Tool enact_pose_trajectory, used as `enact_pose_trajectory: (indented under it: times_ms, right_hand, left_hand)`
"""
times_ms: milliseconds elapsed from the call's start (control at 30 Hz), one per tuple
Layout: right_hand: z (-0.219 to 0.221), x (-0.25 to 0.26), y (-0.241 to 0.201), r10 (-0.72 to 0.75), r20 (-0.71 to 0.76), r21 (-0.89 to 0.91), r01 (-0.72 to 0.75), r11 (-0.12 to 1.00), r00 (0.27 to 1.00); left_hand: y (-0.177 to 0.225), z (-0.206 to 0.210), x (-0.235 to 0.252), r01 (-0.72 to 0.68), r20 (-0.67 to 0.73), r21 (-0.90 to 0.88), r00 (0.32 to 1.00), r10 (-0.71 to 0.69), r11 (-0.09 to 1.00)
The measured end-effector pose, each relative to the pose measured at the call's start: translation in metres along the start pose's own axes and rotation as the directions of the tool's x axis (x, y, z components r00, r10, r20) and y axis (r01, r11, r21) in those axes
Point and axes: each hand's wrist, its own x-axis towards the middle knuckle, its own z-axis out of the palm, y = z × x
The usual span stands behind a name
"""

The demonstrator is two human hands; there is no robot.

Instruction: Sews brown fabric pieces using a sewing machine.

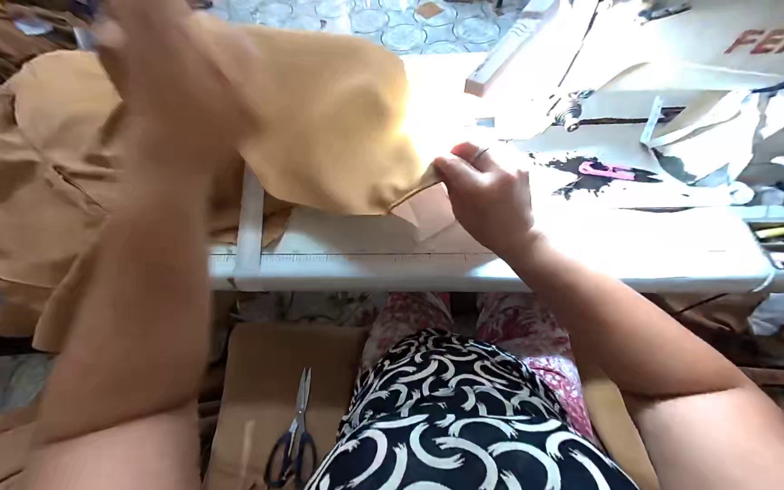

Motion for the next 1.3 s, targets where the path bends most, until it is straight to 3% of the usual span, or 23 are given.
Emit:
enact_pose_trajectory:
  times_ms: [100,167,233,300,333,400,467,567,633,700,767,867,967,1067,1233,1300]
  right_hand:
    - [0.003,0.012,-0.005,-0.004,-0.023,0.025,0.004,1.0,1.0]
    - [-0.001,0.007,-0.003,-0.037,-0.093,0.018,0.039,0.999,0.995]
    - [-0.007,-0.012,-0.001,-0.141,-0.179,0.061,0.154,0.986,0.974]
    - [-0.007,-0.032,-0.001,-0.263,-0.154,0.142,0.285,0.948,0.952]
    - [-0.004,-0.04,-0.001,-0.274,-0.077,0.182,0.284,0.942,0.959]
    - [0.007,-0.052,-0.001,-0.121,0.19,0.168,0.089,0.982,0.974]
    - [0.025,-0.055,-0.005,0.041,0.433,0.174,-0.128,0.976,0.9]
    - [0.048,-0.055,-0.041,-0.027,0.57,0.316,-0.189,0.93,0.821]
    - [0.049,-0.046,-0.07,-0.155,0.555,0.486,-0.167,0.858,0.817]
    - [0.046,-0.04,-0.084,-0.194,0.49,0.564,-0.139,0.814,0.849]
    - [0.039,-0.044,-0.084,-0.1,0.448,0.442,-0.123,0.889,0.888]
    - [0.004,-0.064,-0.072,0.136,0.581,0.194,-0.299,0.934,0.802]
    - [-0.011,-0.102,-0.054,0.184,0.371,0.182,-0.266,0.947,0.91]
    - [-0.023,-0.121,-0.038,0.101,0.228,0.204,-0.149,0.968,0.968]
    - [-0.036,-0.13,-0.01,-0.002,0.34,0.212,-0.075,0.974,0.941]
    - [-0.036,-0.13,-0.003,-0.058,0.349,0.237,-0.028,0.971,0.935]
  left_hand:
    - [0.079,0.06,-0.01,-0.11,0.212,-0.227,0.964,0.159,0.968]
    - [0.078,0.098,-0.018,-0.199,0.215,-0.3,0.939,0.269,0.933]
    - [0.055,0.115,-0.017,-0.176,0.197,-0.375,0.944,0.263,0.91]
    - [0.034,0.113,-0.004,-0.115,0.221,-0.435,0.948,0.229,0.893]
    - [0.027,0.108,0.004,-0.094,0.244,-0.446,0.944,0.222,0.89]
    - [0.019,0.098,0.019,-0.063,0.298,-0.421,0.933,0.203,0.905]
    - [0.018,0.09,0.033,0.001,0.335,-0.359,0.933,0.128,0.933]
    - [0.025,0.088,0.045,0.106,0.362,-0.245,0.932,-0.01,0.964]
    - [0.033,0.09,0.045,0.124,0.375,-0.19,0.926,-0.045,0.974]
    - [0.04,0.094,0.037,0.075,0.375,-0.196,0.927,0.004,0.978]
    - [0.055,0.095,0.016,0.017,0.383,-0.225,0.921,0.072,0.974]
    - [0.082,0.109,-0.042,-0.099,0.377,-0.308,0.901,0.216,0.946]
    - [0.089,0.136,-0.091,-0.112,0.426,-0.354,0.865,0.267,0.928]
    - [0.078,0.148,-0.09,-0.035,0.435,-0.348,0.879,0.195,0.937]
    - [0.077,0.142,-0.063,-0.025,0.463,-0.271,0.873,0.153,0.962]
    - [0.094,0.15,-0.061,-0.058,0.397,-0.293,0.901,0.177,0.954]
